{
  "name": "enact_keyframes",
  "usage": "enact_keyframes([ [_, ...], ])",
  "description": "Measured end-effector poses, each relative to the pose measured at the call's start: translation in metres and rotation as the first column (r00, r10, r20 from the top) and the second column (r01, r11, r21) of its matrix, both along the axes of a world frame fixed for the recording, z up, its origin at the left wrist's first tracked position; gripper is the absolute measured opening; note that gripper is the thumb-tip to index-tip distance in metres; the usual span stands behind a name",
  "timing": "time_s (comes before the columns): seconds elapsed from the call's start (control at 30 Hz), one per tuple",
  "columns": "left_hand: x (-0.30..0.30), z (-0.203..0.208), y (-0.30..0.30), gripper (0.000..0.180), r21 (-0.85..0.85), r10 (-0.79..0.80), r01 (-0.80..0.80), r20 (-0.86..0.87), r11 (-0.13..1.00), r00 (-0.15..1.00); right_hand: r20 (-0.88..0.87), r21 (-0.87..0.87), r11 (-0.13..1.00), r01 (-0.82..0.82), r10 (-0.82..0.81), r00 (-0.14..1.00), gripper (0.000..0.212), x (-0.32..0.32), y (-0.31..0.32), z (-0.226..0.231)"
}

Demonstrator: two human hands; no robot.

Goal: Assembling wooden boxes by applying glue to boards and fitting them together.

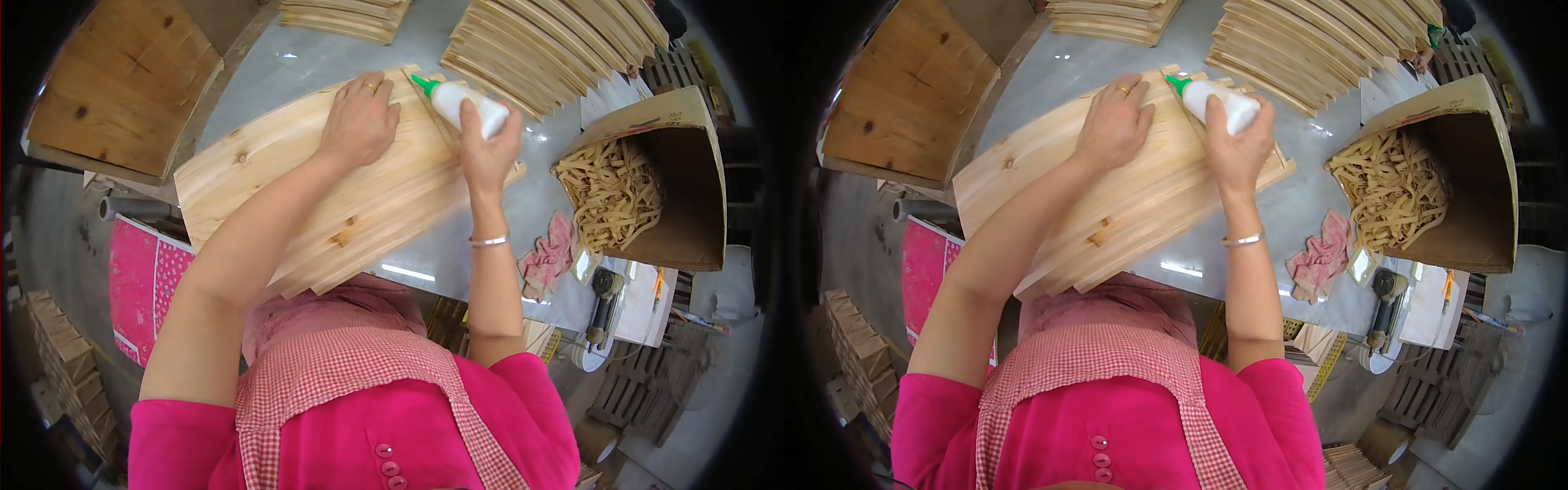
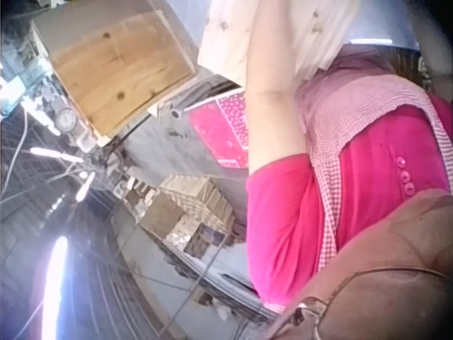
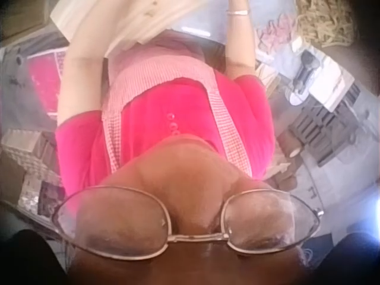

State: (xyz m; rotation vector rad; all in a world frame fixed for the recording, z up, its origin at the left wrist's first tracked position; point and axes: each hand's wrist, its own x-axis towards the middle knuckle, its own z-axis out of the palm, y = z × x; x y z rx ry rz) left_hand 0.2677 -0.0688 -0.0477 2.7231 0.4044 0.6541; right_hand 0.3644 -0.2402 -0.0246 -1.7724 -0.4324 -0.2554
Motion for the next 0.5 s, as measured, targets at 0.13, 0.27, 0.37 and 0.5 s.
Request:
enact_keyframes([
  [0.13, 0.001, 0.002, -0.002, 0.045, 0.008, 0.001, -0.001, 0.003, 1.000, 1.000, 0.134, -0.110, 0.994, 0.020, -0.005, 0.991, 0.050, 0.011, 0.028, 0.005],
  [0.27, 0.000, 0.003, -0.003, 0.045, -0.005, -0.005, 0.005, -0.001, 1.000, 1.000, 0.209, -0.163, 0.986, -0.021, 0.055, 0.976, 0.045, 0.006, 0.023, 0.017],
  [0.37, 0.000, 0.003, -0.001, 0.045, 0.000, -0.006, 0.006, -0.007, 1.000, 1.000, 0.264, -0.284, 0.959, -0.016, 0.094, 0.960, 0.043, -0.007, -0.012, 0.028],
  [0.5, 0.000, 0.005, -0.001, 0.044, 0.003, 0.004, -0.004, -0.026, 1.000, 1.000, 0.240, -0.356, 0.934, 0.016, 0.075, 0.968, 0.041, -0.042, -0.067, 0.039],
])
